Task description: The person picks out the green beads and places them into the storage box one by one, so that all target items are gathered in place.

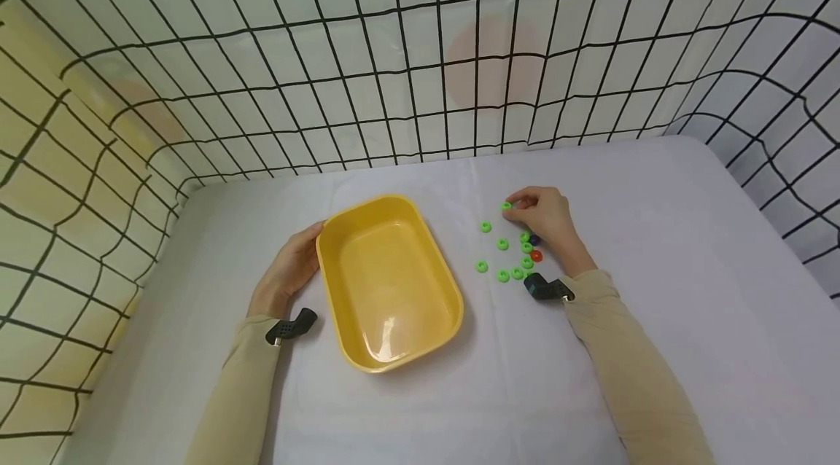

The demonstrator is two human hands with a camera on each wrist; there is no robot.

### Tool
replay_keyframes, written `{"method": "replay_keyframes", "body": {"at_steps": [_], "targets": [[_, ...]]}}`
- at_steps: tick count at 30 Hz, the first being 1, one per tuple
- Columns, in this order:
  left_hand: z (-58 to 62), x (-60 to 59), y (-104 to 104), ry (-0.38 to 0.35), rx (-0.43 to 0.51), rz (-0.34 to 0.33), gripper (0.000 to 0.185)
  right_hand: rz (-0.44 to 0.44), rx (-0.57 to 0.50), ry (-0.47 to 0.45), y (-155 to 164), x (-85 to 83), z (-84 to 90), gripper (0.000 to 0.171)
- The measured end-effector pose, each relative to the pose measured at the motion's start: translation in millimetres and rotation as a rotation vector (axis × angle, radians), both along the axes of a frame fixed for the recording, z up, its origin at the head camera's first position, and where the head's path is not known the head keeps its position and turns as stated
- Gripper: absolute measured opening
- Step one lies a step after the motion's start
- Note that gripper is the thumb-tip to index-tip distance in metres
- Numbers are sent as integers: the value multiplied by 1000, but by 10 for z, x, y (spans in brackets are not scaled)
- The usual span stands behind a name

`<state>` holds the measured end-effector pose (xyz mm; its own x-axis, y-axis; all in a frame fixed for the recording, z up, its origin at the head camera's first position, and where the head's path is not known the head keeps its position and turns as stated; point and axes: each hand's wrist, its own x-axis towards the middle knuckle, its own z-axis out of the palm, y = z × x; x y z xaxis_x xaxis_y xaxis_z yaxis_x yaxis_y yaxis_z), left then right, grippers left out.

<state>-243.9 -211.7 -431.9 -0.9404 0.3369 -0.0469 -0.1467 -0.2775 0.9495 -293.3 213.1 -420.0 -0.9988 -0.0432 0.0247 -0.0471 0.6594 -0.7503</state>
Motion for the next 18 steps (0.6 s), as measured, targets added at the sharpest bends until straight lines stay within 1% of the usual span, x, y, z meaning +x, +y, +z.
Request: {"method": "replay_keyframes", "body": {"at_steps": [4, 8, 11, 14, 16, 18], "targets": [[-29, 17, 10, 14, -13, -20, 35, -24, -40, -28, 15, 46, 2, 31], [-61, 19, 43, 4, -13, -29, 34, -43, -55, -53, 48, 92, 15, 32], [-67, 20, 45, 3, -5, -21, 35, -35, -44, -22, -1, 81, 79, 32], [-52, 31, 31, -3, -8, -7, 37, 9, -52, 18, -153, 60, 250, 32], [-33, 37, 21, -9, -8, 1, 37, 48, -58, 48, -315, 52, 431, 30], [-5, 30, 22, -5, -6, 1, 37, 98, -58, 87, -512, 52, 656, 28]]}}
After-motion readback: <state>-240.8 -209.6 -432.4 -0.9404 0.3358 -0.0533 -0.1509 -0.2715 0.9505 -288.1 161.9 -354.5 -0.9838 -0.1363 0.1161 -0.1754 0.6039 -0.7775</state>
